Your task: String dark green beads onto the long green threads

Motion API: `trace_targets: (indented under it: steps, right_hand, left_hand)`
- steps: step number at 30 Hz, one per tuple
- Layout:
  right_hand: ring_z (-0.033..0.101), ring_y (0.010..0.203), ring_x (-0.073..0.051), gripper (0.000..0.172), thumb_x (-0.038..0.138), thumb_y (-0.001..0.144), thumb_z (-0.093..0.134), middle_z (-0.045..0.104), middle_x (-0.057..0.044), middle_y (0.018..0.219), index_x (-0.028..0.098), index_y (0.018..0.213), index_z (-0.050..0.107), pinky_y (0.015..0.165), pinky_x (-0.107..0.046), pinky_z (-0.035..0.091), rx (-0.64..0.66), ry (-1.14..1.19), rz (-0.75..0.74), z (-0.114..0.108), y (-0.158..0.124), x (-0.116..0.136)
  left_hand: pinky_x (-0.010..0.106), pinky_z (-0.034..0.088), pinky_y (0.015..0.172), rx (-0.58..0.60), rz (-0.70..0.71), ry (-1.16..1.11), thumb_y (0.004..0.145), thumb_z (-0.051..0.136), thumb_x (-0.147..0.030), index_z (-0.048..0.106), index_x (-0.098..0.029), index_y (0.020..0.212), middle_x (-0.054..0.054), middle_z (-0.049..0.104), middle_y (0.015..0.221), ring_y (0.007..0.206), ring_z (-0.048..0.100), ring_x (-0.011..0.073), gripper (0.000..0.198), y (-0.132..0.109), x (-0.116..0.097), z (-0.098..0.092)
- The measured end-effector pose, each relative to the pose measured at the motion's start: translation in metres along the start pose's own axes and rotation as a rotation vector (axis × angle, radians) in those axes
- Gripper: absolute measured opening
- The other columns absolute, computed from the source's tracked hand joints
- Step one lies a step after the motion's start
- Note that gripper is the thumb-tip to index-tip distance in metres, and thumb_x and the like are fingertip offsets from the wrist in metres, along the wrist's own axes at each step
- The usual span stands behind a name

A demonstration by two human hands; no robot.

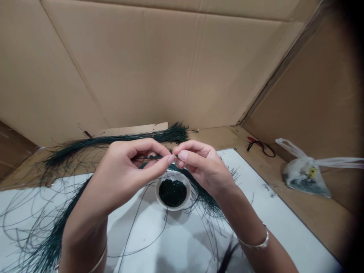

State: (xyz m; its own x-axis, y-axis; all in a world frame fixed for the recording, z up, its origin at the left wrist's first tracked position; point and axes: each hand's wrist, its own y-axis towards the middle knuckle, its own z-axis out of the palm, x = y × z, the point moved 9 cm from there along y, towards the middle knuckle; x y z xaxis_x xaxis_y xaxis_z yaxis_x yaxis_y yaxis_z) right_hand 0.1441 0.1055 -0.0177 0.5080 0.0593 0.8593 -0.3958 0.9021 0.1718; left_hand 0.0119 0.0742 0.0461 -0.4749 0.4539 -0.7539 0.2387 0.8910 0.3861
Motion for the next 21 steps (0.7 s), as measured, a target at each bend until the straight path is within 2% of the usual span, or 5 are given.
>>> trace_targets:
  steps: [10,14,21]
  right_hand:
    - [0.063,0.067,-0.008,0.005,0.022,0.078,0.086,0.072,0.002,0.071,0.025,0.081,0.084,0.073,-0.022,0.054,0.032,0.048,0.015,0.0005,0.0015,-0.002]
    - [0.065,0.068,-0.008,0.005,0.023,0.079,0.086,0.073,0.002,0.073,0.025,0.082,0.084,0.072,-0.021,0.055,0.04,0.053,0.011,0.0022,0.0002,-0.0012]
    - [0.065,0.067,-0.008,0.005,0.024,0.079,0.087,0.073,0.003,0.072,0.025,0.083,0.084,0.071,-0.02,0.054,0.035,0.039,0.004,0.0026,-0.0009,-0.0003]
  left_hand:
    - [0.02,0.029,0.044,-0.112,-0.041,0.003,0.083,0.075,-0.036,0.078,-0.024,0.077,-0.002,0.059,0.057,0.051,0.042,0.0088,0.015,-0.0005,0.0063,-0.0078]
    - [0.02,0.03,0.045,-0.117,-0.055,0.006,0.083,0.075,-0.036,0.079,-0.024,0.078,-0.001,0.063,0.061,0.053,0.046,0.0092,0.014,-0.0005,0.0061,-0.0083]
    - [0.02,0.029,0.044,-0.109,-0.056,0.015,0.082,0.075,-0.035,0.077,-0.023,0.074,-0.001,0.059,0.058,0.051,0.042,0.0087,0.015,-0.0005,0.0044,-0.007]
